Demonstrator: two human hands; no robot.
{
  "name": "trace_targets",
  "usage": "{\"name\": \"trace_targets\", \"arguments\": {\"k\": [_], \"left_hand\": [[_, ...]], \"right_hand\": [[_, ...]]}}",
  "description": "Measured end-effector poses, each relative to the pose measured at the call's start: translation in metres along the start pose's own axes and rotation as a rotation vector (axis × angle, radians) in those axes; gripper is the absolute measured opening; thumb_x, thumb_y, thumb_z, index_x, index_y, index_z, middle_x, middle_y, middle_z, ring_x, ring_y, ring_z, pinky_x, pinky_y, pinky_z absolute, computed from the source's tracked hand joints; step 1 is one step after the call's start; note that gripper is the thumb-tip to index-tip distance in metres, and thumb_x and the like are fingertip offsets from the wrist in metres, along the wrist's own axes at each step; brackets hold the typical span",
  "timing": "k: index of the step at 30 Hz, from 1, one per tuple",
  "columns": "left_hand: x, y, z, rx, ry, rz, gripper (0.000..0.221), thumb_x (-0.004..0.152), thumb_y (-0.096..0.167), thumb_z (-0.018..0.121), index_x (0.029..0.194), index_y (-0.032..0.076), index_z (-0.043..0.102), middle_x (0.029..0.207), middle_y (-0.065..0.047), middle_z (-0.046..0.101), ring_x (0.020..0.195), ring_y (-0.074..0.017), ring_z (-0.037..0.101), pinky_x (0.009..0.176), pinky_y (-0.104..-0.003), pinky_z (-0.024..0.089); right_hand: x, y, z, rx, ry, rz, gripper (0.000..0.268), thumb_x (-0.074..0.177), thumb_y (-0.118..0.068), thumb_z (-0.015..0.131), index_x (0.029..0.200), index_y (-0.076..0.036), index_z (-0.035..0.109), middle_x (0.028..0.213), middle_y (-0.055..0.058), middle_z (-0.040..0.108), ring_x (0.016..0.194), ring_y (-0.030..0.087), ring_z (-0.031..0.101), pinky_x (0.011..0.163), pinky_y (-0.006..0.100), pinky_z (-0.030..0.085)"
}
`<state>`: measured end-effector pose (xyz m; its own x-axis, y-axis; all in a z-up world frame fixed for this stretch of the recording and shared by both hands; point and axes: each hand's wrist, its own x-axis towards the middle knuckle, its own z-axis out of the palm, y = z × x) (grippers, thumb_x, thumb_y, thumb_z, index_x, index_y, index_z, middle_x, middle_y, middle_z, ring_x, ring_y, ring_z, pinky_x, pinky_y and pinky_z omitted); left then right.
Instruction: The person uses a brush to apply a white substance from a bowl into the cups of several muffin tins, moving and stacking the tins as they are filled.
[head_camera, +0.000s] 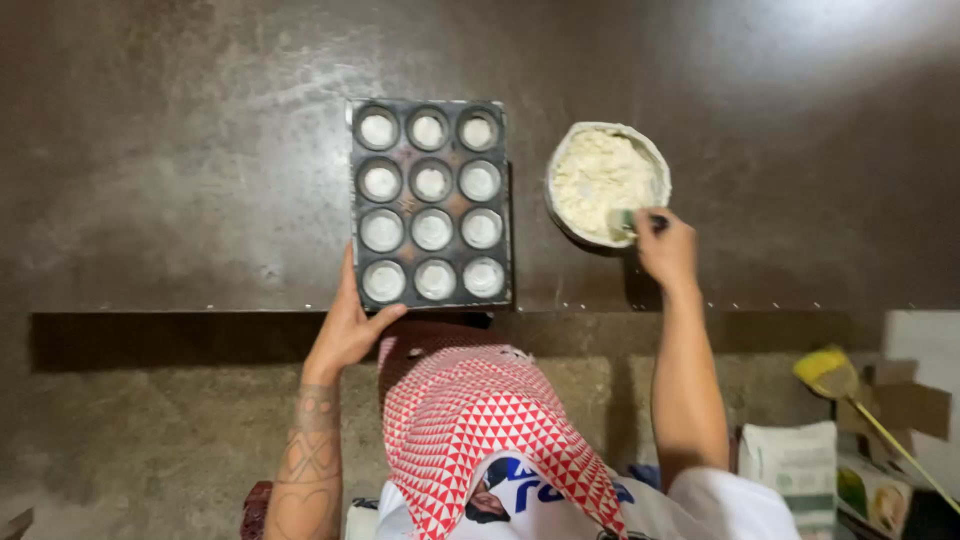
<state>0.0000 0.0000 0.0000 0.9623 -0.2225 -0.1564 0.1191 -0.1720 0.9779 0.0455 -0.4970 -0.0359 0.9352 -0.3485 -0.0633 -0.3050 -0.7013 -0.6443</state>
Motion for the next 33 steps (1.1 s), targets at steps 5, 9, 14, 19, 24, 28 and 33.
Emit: {"name": "trace_targets", "arguments": {"k": [5,9,14,19,24,28,33], "left_hand": [[0.001,0.009,0.0,0.135,0.015,0.063,0.115,0.08,0.016,0.083,0.162,-0.004,0.005,0.167,-0.025,0.025,0.156,-0.0332,0.024,0.126,-0.04,0.02],[-0.001,0.012,0.0,0.173,0.017,0.057,0.114,0.08,0.018,0.085,0.161,-0.003,0.007,0.166,-0.027,0.025,0.156,-0.0363,0.025,0.125,-0.041,0.022],[0.001,0.006,0.001,0.165,0.021,0.03,0.118,0.079,0.02,0.085,0.161,-0.003,0.004,0.165,-0.03,0.023,0.155,-0.0401,0.024,0.125,-0.042,0.022],[0.001,-0.001,0.002,0.193,0.016,0.016,0.12,0.08,0.024,0.085,0.161,-0.003,0.001,0.165,-0.031,0.019,0.155,-0.0418,0.022,0.124,-0.044,0.023],[0.001,0.002,0.001,0.195,0.009,0.027,0.12,0.079,0.022,0.084,0.161,-0.004,0.001,0.166,-0.032,0.02,0.155,-0.0429,0.022,0.124,-0.045,0.022],[0.0,0.012,-0.001,0.19,0.001,0.038,0.116,0.079,0.021,0.084,0.161,-0.003,0.005,0.165,-0.031,0.023,0.154,-0.0421,0.025,0.124,-0.045,0.024],[0.0,0.013,-0.001,0.167,0.012,0.043,0.115,0.078,0.017,0.084,0.161,-0.004,0.007,0.165,-0.031,0.024,0.155,-0.0406,0.025,0.125,-0.044,0.023]], "right_hand": [[-0.043,-0.128,-0.062,0.231,-0.099,-0.253,0.02,0.101,-0.017,0.068,0.117,-0.005,0.074,0.096,0.012,0.077,0.088,0.019,0.073,0.08,0.029,0.054],[-0.047,-0.225,-0.059,0.025,-0.365,-0.803,0.029,0.091,-0.008,0.075,0.119,-0.006,0.073,0.112,0.012,0.074,0.099,0.027,0.072,0.086,0.037,0.055],[-0.017,-0.294,-0.01,-0.401,-0.675,-1.198,0.062,0.059,0.004,0.071,0.121,-0.006,0.071,0.103,0.013,0.069,0.097,0.036,0.066,0.079,0.046,0.055],[0.018,-0.3,0.079,-0.285,-0.641,-0.807,0.02,0.093,-0.021,0.069,0.094,-0.001,0.072,0.085,0.02,0.069,0.08,0.037,0.069,0.074,0.045,0.054],[0.031,-0.249,0.14,0.602,-0.326,0.207,0.043,0.106,-0.033,0.051,0.102,0.006,0.067,0.085,0.025,0.069,0.073,0.038,0.065,0.064,0.044,0.053],[-0.017,-0.19,0.112,1.36,-0.404,0.371,0.046,0.109,-0.037,0.048,0.127,0.004,0.058,0.104,0.021,0.071,0.094,0.03,0.072,0.084,0.039,0.061],[-0.062,-0.128,-0.003,0.923,-0.013,-0.053,0.037,0.115,-0.029,0.053,0.127,0.006,0.06,0.104,0.019,0.07,0.089,0.024,0.07,0.083,0.038,0.059]]}}
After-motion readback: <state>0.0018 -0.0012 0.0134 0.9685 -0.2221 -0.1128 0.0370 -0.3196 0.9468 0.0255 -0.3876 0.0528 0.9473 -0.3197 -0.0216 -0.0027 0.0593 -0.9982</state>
